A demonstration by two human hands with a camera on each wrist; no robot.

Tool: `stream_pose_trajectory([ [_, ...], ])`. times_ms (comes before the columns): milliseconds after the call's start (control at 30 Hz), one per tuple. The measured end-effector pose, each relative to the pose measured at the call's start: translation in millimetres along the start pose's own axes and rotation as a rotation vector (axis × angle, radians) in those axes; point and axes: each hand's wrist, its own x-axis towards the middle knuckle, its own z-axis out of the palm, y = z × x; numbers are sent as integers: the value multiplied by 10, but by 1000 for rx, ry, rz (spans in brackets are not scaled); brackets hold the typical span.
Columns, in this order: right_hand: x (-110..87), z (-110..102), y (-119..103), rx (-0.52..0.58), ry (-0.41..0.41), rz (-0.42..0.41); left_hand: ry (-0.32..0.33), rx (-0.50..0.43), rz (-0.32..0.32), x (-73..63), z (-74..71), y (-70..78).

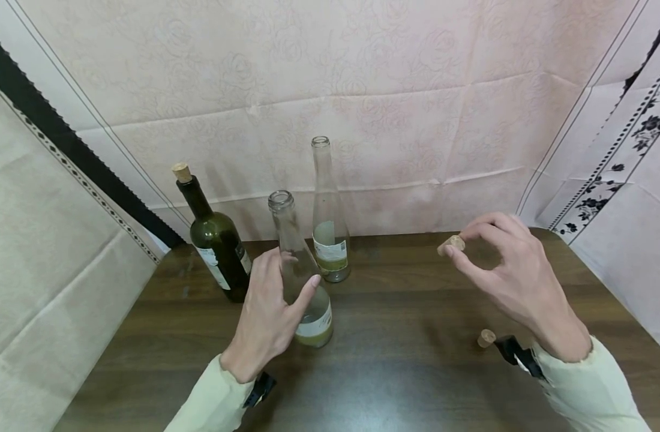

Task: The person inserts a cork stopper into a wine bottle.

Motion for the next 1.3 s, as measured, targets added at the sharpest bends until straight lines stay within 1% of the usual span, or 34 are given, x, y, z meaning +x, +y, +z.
stream_pose_trajectory([
  [67,31,6,-37,14,9,-11,-1,-9,12,-19,11,30],
  [267,93,25,-120,58,29,-36,-32,-29,16,-81,43,131],
  [467,160,33,-192,93,70,-70,-27,-49,49,-130,83,214],
  [667,210,-3,-284,141,60,-53,-30,-82,78,-164,139,306],
  [1000,260,10,-497,271,168,-74,-65,-112,112,-217,218,458],
  [1167,280,-12,-601,322,205,-98,-70,-117,135,-240,249,527],
  [1300,302,-10,-680,372,240,-128,-92,-118,149,-251,273,585],
])
